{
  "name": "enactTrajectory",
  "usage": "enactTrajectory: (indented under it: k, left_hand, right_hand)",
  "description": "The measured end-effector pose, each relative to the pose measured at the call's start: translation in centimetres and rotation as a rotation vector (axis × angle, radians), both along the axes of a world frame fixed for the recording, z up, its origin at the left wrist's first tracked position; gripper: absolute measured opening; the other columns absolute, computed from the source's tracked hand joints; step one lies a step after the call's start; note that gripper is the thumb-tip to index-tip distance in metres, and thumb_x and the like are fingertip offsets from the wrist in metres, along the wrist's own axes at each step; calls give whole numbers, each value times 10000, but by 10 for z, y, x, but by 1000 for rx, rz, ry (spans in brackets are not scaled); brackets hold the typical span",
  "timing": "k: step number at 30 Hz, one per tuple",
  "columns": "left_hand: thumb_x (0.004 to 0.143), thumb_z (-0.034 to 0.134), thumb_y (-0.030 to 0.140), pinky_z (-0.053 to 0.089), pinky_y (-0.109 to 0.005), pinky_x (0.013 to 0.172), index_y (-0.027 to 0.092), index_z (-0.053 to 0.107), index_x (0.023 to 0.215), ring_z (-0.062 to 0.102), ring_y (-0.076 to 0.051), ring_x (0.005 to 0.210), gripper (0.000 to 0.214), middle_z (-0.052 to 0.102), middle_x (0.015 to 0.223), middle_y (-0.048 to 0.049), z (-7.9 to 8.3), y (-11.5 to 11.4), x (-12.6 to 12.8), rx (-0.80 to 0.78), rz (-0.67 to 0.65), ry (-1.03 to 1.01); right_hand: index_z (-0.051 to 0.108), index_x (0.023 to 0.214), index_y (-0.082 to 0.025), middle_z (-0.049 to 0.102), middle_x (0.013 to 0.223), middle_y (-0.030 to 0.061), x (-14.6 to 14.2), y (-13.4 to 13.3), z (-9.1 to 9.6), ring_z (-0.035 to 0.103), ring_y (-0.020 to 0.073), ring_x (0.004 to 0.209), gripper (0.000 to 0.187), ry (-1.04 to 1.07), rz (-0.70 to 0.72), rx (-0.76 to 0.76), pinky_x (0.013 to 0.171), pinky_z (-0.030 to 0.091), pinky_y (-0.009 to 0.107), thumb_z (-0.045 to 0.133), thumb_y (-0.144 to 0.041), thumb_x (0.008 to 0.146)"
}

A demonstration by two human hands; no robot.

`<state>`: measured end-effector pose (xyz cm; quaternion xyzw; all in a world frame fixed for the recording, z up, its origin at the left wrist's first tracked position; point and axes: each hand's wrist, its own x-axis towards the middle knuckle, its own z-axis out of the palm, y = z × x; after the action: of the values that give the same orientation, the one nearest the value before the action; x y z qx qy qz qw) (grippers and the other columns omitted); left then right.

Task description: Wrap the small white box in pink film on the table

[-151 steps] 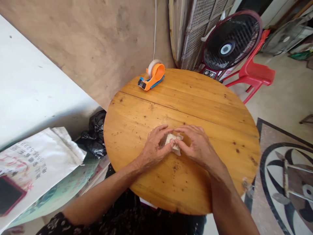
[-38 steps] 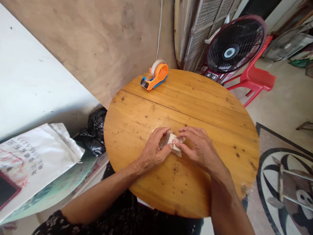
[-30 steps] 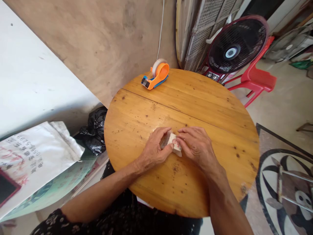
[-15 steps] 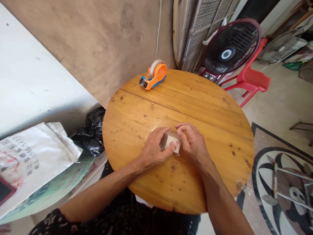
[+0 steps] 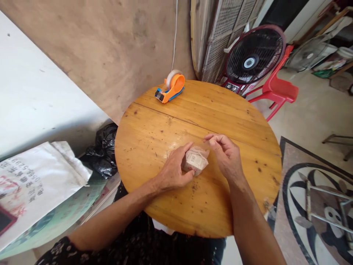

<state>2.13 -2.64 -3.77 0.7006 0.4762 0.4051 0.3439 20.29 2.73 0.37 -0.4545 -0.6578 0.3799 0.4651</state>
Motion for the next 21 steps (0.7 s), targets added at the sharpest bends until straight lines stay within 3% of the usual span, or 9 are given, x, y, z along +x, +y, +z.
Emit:
enactTrajectory:
  k: [9, 16, 21]
  left_hand:
    - [685, 614, 190, 393, -478, 1049, 174, 323, 1405, 491, -302, 1225, 777, 489, 1343, -148, 5, 1, 1, 27, -29, 19]
    - [683, 618, 159, 426, -456, 1023, 181, 412, 1306, 522, -285, 1195, 657, 526, 1294, -136, 7, 1, 1, 52, -33, 5]
    - [685, 635, 156, 383, -458, 1068, 184, 452, 1234, 434, -295, 1305, 579, 486, 1334, -151, 4, -1, 1, 115, -29, 51]
  right_hand:
    - [614, 863, -190, 645, 975, 47, 6, 13, -14, 592, 165, 865, 188, -1, -111, -60, 773, 455, 301, 537, -360, 889]
    - [608, 794, -183, 666, 909, 46, 8, 26, -26, 600, 176, 890, 202, -27, -148, -36, 821, 446, 323, 534, -352, 876]
    - [613, 828, -179, 665, 863, 37, 11, 30, -26, 600, 168, 844, 212, -18, -164, -39, 824, 446, 324, 514, -355, 891]
